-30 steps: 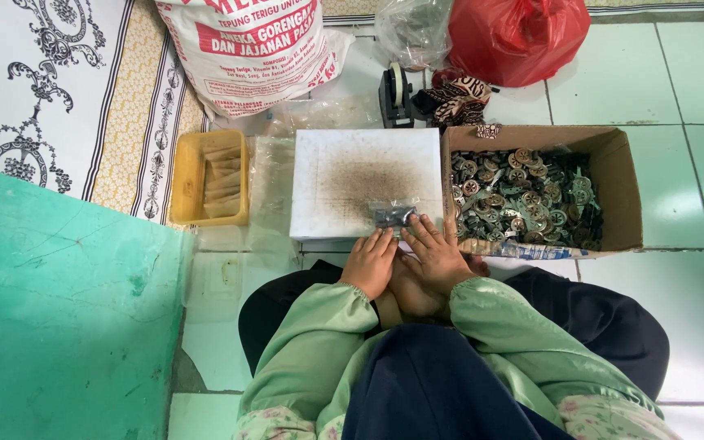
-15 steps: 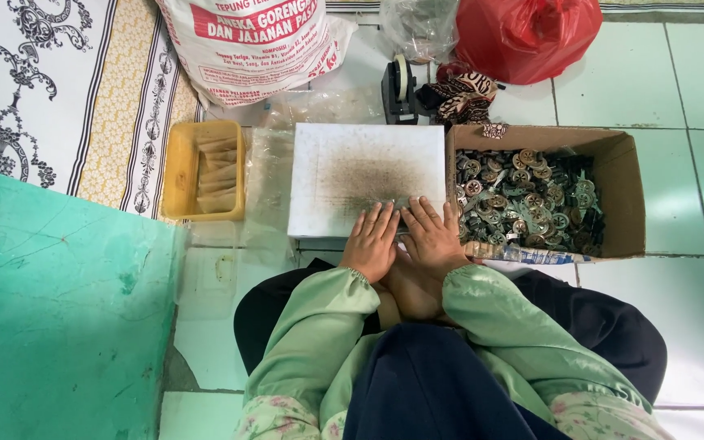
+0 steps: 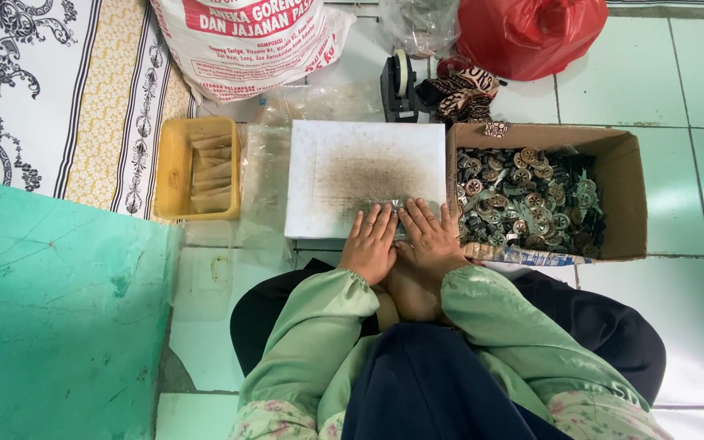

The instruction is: The person picks up metal pins from a box and places them into small plastic bags, then places the filled bags into a yellow container.

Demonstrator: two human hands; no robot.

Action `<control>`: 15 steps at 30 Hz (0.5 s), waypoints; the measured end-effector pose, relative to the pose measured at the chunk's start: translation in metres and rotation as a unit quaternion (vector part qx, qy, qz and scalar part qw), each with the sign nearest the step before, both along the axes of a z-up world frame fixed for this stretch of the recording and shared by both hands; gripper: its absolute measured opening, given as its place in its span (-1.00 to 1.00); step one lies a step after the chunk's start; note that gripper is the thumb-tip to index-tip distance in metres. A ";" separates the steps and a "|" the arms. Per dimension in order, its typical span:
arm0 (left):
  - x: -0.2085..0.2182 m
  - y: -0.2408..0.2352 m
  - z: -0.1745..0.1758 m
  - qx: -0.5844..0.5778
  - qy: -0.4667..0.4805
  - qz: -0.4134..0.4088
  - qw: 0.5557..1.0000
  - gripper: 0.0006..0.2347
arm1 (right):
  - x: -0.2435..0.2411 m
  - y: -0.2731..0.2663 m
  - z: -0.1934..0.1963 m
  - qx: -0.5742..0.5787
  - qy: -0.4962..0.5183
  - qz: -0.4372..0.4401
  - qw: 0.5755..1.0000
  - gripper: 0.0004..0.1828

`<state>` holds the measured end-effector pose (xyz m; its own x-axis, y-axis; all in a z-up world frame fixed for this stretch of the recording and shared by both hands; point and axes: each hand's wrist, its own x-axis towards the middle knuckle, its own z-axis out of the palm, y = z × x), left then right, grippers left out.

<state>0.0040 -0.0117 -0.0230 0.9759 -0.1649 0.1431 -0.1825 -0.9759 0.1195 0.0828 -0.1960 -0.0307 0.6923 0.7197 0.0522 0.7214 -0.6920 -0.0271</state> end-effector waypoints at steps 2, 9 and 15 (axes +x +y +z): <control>-0.002 -0.001 0.000 0.004 0.007 0.002 1.000 -0.37 | -0.001 0.001 0.000 0.000 -0.003 0.002 1.000 -0.11; -0.002 -0.001 0.006 0.024 0.040 0.003 0.999 -0.36 | -0.002 0.002 0.004 0.005 0.004 -0.004 1.000 -0.12; -0.002 0.002 0.015 -0.044 0.062 -0.006 0.997 -0.43 | 0.001 -0.001 0.008 0.054 0.088 -0.023 0.994 -0.12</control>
<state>0.0024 -0.0099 -0.0083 0.9851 -0.1683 0.0361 -0.1721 -0.9585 0.2273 0.0836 -0.1966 -0.0227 0.7301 0.6834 0.0029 0.6661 -0.7107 -0.2262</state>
